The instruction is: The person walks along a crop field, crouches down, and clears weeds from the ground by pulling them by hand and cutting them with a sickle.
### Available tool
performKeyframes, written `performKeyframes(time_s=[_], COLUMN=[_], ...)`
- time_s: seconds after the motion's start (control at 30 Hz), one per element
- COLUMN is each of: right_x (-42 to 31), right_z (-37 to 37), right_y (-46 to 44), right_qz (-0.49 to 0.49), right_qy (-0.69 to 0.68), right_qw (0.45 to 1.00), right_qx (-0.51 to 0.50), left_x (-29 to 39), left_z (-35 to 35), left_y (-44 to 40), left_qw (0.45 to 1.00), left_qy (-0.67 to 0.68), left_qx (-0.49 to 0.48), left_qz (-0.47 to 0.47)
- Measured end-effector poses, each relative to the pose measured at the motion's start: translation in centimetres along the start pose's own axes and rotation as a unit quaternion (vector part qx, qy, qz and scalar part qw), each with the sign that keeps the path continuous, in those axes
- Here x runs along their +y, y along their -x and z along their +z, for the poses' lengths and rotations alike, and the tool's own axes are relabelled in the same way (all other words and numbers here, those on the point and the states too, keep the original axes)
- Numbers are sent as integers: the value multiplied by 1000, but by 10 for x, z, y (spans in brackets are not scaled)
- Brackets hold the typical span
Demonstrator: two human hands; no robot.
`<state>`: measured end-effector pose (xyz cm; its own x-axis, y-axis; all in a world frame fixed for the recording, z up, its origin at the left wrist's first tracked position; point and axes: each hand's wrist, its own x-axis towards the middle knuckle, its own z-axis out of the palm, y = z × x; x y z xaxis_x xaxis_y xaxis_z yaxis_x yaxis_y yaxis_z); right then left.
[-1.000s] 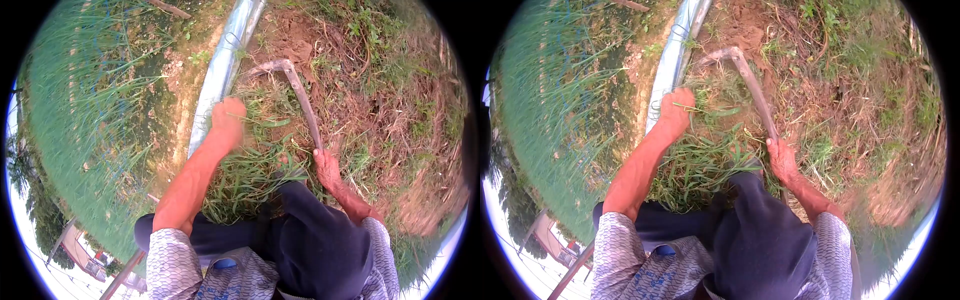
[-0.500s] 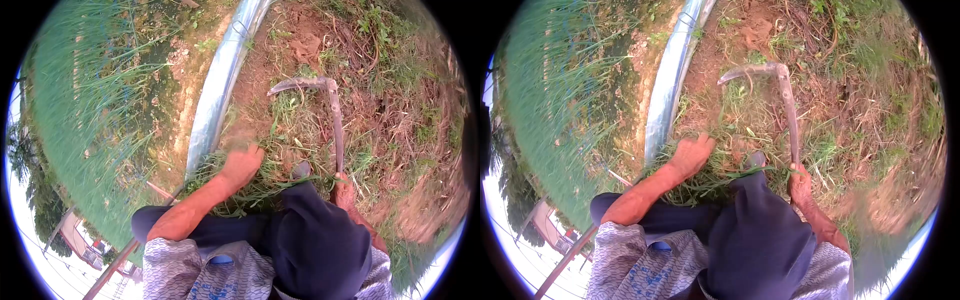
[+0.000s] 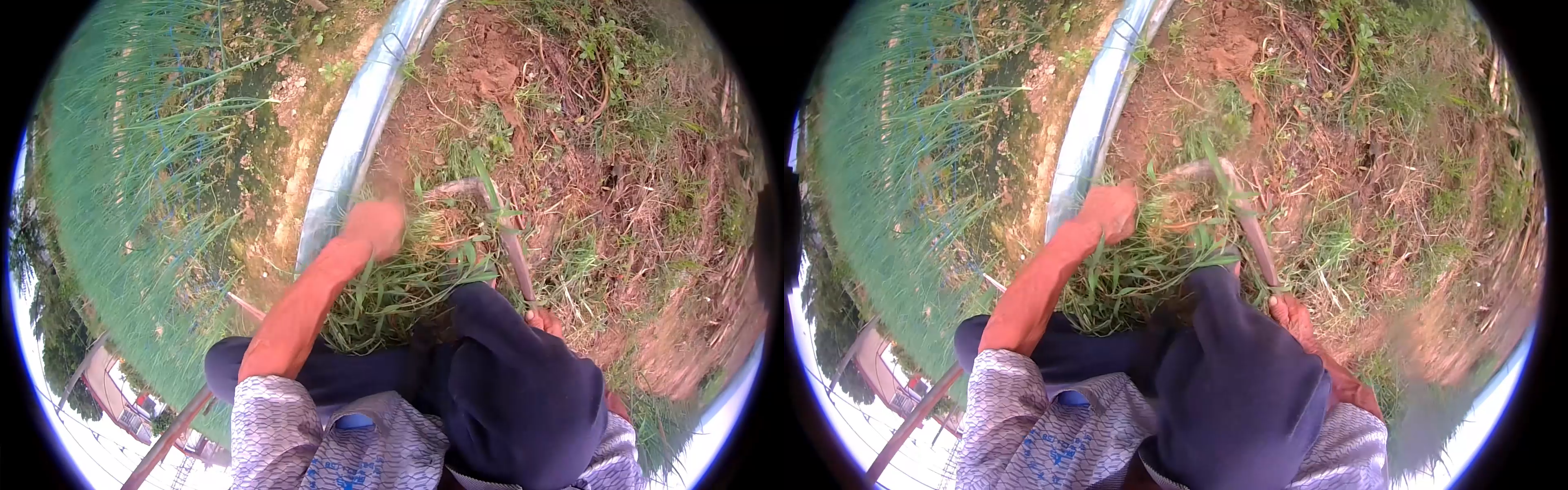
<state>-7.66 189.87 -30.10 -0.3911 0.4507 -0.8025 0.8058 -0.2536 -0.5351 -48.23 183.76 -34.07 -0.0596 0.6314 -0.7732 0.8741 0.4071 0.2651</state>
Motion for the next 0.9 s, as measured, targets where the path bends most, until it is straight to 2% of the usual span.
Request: performKeyframes(time_s=[0.07, 0.13, 0.17, 0.23, 0.27, 0.33, 0.37, 0.4, 0.47, 0.53, 0.57, 0.6, 0.63, 0.67, 0.73, 0.8, 0.83, 0.87, 0.9], right_x=[4, -4, -13, -48, -66, -78, -76, -58, -7, 12, -4, -18, -33, -44, -68, -65, -20, 23, 26], right_z=[-13, -37, -40, -43, -43, -40, -39, -30, -8, 1, 0, -6, -14, -18, -26, -26, -14, -2, 4], right_y=[11, -2, -12, -43, -55, -77, -82, -83, -68, -73, -71, -69, -73, -74, -85, -87, -80, -67, -53], right_qz=[35, 42, 46, 52, 62, 59, 58, 50, -27, -52, -75, -70, 13, 101, 53, 35, 5, -29, 63], right_qy=[-43, 14, -72, -202, -245, -278, -312, -226, -11, 35, -5, -8, -167, -320, -382, -344, -190, -30, -159], right_qw=[998, 998, 996, 976, 963, 953, 940, 961, 982, 976, 975, 975, 972, 935, 911, 926, 968, 985, 978], right_qx=[10, -33, -10, 54, 91, 108, 124, 148, 185, 208, 207, 210, 164, 110, 146, 149, 161, 168, 120], left_x=[15, 29, 36, 52, 59, 75, 81, 85, 90, 91, 88, 84, 78, 72, 66, 60, 61, 62, 63], left_z=[-18, -31, -31, -35, -42, -52, -51, -49, -51, -55, -51, -48, -50, -49, -51, -56, -62, -63, -61], left_y=[16, 34, 45, 55, 53, 44, 33, 18, -8, -31, -40, -48, -55, -59, -64, -71, -70, -68, -62], left_qw=[998, 979, 979, 976, 977, 983, 982, 982, 980, 992, 984, 984, 982, 982, 978, 963, 972, 971, 970], left_qy=[1, -90, -88, -130, -130, -92, -90, -104, -117, -92, -112, -114, -113, -110, -108, -87, -43, -44, -48], left_qx=[-26, -134, -135, -32, -30, 113, 114, 128, 150, 85, 140, 138, 148, 152, 178, 248, 221, 226, 227], left_qz=[51, 126, 124, 170, 169, 116, 117, 91, 65, 3, -16, -11, -11, -11, -13, 59, 62, 63, 69])
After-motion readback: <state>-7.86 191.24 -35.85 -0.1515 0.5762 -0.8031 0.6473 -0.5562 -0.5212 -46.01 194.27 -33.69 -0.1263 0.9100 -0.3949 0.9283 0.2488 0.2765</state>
